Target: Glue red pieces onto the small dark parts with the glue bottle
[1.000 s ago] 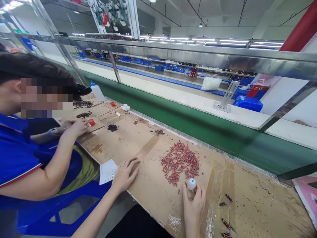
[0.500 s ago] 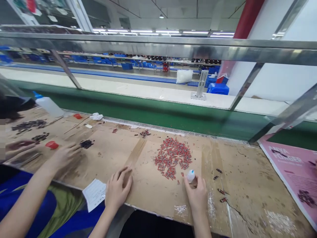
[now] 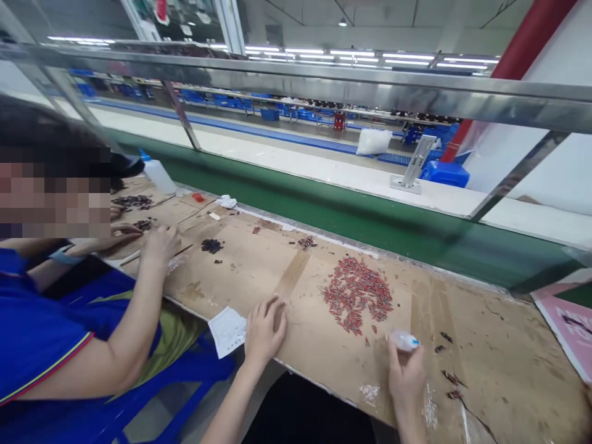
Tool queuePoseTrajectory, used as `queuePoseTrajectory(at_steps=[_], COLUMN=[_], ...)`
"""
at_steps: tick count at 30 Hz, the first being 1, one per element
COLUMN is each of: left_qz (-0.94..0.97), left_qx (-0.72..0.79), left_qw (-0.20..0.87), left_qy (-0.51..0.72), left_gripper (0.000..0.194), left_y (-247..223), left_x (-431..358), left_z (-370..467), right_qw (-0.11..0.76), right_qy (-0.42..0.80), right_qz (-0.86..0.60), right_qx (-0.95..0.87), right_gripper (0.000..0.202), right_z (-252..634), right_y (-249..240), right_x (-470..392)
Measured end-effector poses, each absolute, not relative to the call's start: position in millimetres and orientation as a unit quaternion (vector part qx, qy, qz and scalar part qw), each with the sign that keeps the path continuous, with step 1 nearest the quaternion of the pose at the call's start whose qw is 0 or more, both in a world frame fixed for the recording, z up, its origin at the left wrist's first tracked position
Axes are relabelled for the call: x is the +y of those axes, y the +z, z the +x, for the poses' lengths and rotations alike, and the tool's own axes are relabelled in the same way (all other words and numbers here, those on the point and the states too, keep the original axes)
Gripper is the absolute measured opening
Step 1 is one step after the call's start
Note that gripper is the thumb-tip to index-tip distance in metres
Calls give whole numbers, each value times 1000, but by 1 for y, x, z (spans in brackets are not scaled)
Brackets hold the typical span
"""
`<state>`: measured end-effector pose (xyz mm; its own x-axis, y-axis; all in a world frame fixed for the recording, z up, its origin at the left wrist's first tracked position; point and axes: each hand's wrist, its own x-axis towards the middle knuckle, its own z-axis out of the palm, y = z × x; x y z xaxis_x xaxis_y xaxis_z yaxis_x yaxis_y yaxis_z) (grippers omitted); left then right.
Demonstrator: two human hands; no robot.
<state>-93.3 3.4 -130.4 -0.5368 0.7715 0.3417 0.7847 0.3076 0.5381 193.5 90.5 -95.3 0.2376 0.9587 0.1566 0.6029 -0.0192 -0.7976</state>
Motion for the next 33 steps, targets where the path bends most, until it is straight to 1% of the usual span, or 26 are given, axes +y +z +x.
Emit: queuePoseTrajectory(at_steps=[3,7,9,11,13,17,19,21,24,26,27,28,30,33], left_qz=[-501,-490,-478,-462,-449,-429,-432,-453,-510,-563,-597,-618,-641,-658], left_qx=[-791,-802,-816,-844,-856,-860,-847,-821,-762,-706,-655,-629,-601,-610], left_qw=[-14,3,11,7,0,0,-3,-19,-77,-148,-211,-236,-256,-253], left_qy=[-350,-342,-324,-273,-255,-275,-308,-346,-391,-403,-411,-409,-402,-362], left_gripper=[26,32,31,28,25,16,18,28,35,31,29,26,18,9], left_y=[-128,-108,-99,-95,-95,-91,-87,-84,-87,-93,-97,-101,-109,-119], left_x=[7,22,31,37,38,33,31,30,27,22,19,17,15,17], left_z=[-127,-217,-259,-286,-300,-304,-296,-274,-209,-152,-123,-98,-59,-36], right_qw=[411,434,463,503,545,607,618,621,637,633,626,620,608,597], right_qy=[249,282,281,288,320,410,446,468,487,509,520,529,542,547], right_qz=[-701,-707,-695,-673,-638,-560,-526,-510,-499,-489,-486,-485,-489,-506], right_qx=[-527,-482,-472,-460,-440,-387,-378,-368,-329,-318,-318,-317,-311,-297], right_gripper=[57,64,64,60,53,40,36,35,34,30,29,29,32,35], right_z=[211,231,234,231,224,210,207,204,198,191,186,182,173,165], right_y=[-104,-113,-111,-106,-100,-94,-92,-90,-87,-86,-86,-86,-85,-84], right_x=[79,62,56,51,48,44,45,47,50,49,48,47,45,43])
